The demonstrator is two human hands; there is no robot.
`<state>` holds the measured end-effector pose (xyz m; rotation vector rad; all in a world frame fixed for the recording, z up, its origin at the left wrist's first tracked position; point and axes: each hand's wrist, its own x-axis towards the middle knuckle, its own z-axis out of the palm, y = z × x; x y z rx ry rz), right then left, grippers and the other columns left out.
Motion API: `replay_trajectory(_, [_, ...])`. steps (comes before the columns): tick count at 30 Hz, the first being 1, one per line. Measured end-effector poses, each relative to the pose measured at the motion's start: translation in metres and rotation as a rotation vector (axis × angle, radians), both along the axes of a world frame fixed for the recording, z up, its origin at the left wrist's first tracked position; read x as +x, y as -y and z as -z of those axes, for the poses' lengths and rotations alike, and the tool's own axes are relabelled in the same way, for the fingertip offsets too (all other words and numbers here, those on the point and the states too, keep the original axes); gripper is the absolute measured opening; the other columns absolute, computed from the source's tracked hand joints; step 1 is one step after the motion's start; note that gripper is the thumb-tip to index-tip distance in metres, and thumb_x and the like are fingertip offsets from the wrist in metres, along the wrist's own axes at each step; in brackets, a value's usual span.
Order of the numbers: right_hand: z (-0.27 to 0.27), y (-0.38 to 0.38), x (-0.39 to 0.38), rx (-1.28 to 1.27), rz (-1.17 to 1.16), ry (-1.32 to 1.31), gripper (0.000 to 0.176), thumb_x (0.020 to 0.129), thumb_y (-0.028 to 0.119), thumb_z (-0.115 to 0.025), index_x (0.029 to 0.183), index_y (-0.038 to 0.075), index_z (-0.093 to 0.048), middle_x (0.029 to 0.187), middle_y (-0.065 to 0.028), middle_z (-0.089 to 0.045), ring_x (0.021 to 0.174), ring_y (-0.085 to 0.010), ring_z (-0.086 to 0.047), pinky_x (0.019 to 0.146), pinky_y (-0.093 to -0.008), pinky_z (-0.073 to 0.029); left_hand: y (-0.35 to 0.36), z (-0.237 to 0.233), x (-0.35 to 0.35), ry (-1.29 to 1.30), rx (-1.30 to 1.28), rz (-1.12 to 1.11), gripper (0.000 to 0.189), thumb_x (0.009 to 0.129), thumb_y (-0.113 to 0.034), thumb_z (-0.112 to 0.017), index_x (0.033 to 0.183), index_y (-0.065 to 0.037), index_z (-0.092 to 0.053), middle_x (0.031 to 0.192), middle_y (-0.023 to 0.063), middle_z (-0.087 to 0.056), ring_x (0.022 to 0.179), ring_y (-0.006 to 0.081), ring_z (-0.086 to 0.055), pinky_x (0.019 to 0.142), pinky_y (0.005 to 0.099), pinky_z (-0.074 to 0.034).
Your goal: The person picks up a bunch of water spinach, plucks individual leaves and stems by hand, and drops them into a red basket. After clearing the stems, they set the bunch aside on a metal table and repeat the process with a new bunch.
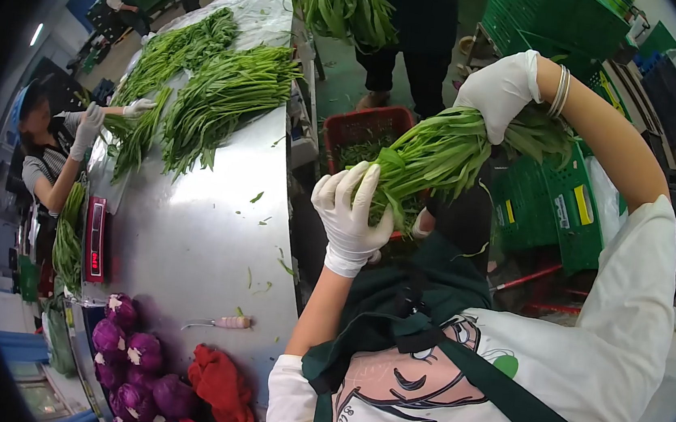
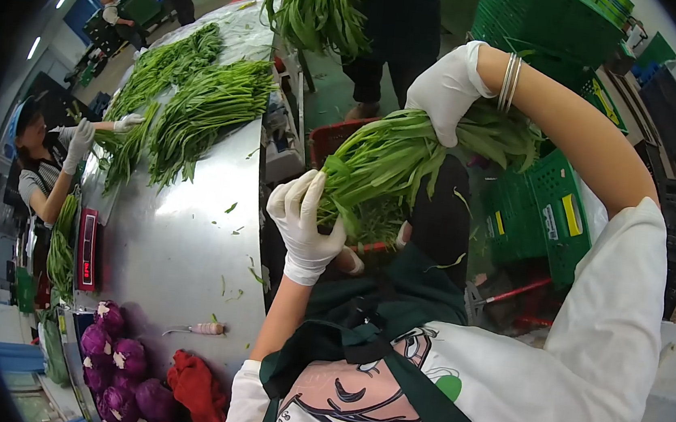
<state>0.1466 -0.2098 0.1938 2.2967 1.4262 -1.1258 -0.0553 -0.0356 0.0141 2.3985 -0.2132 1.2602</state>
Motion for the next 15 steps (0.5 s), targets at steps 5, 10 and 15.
replay_trajectory(5, [0.000,0.000,-0.003,0.031,-0.012,-0.009,0.040,0.060,0.014,-0.071,0.097,0.001,-0.064,0.081,-0.0109,-0.067,0.075,-0.0244,-0.062,0.071,-0.0331,-0.048,0.014,-0.007,0.001,0.002,-0.006,-0.236,0.046,0.062,-0.014,-0.070,0.107,-0.020,-0.066,0.122,0.0052,-0.051,0.116,0.0274,-0.040,0.107,0.0469,-0.017])
replay_trajectory(10, [0.001,0.001,-0.004,0.076,-0.066,-0.002,0.042,0.060,0.014,-0.072,0.099,0.002,-0.062,0.082,-0.0128,-0.067,0.075,-0.0269,-0.062,0.072,-0.0344,-0.048,0.006,0.000,0.012,0.056,-0.083,-0.200,0.010,0.076,-0.013,-0.066,0.079,-0.012,-0.057,0.115,0.0022,-0.057,0.117,0.0265,-0.040,0.108,0.0501,-0.014])
replay_trajectory(15, [-0.011,0.004,-0.013,0.102,-0.008,0.046,0.040,0.060,0.013,-0.069,0.098,0.000,-0.064,0.081,-0.0123,-0.067,0.075,-0.0234,-0.062,0.070,-0.0326,-0.048,-0.009,-0.003,0.012,0.019,-0.034,-0.395,0.013,0.075,-0.004,-0.062,0.086,-0.007,-0.055,0.119,0.0088,-0.052,0.115,0.0284,-0.042,0.106,0.0484,-0.021])
